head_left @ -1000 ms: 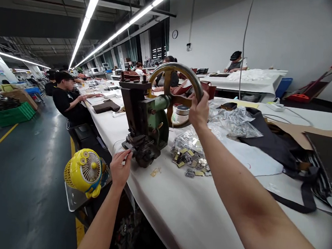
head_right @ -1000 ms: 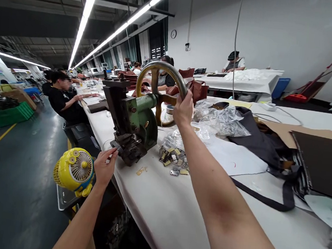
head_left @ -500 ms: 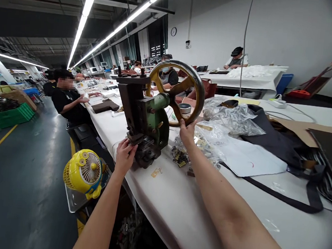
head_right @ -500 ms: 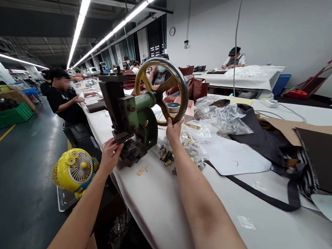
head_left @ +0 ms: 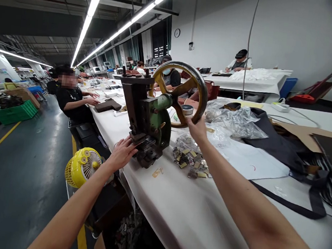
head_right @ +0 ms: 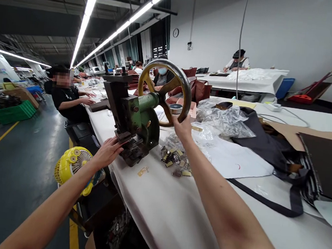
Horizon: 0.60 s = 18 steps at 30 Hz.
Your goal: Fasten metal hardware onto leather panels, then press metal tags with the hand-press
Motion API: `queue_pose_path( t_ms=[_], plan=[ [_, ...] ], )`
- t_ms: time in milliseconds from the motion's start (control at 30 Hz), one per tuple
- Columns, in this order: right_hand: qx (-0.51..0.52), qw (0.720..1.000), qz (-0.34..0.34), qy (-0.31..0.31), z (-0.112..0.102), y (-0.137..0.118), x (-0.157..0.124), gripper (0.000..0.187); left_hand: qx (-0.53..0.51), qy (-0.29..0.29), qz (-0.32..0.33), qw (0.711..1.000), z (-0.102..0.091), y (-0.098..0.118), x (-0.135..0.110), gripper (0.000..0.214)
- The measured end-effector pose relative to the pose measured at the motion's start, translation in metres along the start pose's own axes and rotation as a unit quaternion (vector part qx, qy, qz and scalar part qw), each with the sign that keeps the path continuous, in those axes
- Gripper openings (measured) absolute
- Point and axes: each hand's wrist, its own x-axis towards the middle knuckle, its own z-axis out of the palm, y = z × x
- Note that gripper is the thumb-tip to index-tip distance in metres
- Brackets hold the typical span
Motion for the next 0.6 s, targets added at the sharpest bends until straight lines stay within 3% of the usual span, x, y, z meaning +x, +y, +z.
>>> queue_pose_path(
  t_ms=[100,167,267,333,400,467,533,600],
  plan=[
    [-0.093,0.993,-0.056,0.049,-0.024,-0.051,0.058,0.063,-0.067,0.079,-0.056,0.993,0.022,0.013,-0.012,0.042],
    [-0.146,0.984,-0.091,0.038,-0.031,-0.089,0.097,0.058,-0.115,0.162,-0.112,0.973,0.041,0.025,-0.021,0.042],
    [-0.169,0.981,-0.095,0.02,-0.029,-0.119,0.122,0.047,-0.206,0.239,-0.18,0.932,0.068,0.039,-0.024,0.043],
    [-0.161,0.981,-0.092,0.053,-0.021,-0.109,0.106,0.05,-0.238,0.267,-0.198,0.913,0.077,0.044,-0.022,0.041],
    [-0.12,0.984,-0.069,0.11,-0.01,-0.078,0.07,0.055,-0.248,0.274,-0.198,0.908,0.078,0.046,-0.021,0.041],
    [-0.057,0.988,-0.005,0.143,0.002,-0.04,0.027,0.058,-0.248,0.272,-0.193,0.91,0.076,0.047,-0.022,0.041],
    [-0.019,0.996,0.028,0.083,0.013,-0.01,-0.01,0.059,-0.246,0.27,-0.193,0.911,0.073,0.047,-0.023,0.041],
    [-0.007,1.0,-0.016,-0.021,0.018,0.006,-0.03,0.06,-0.242,0.27,-0.192,0.912,0.072,0.046,-0.024,0.042]
  ],
)
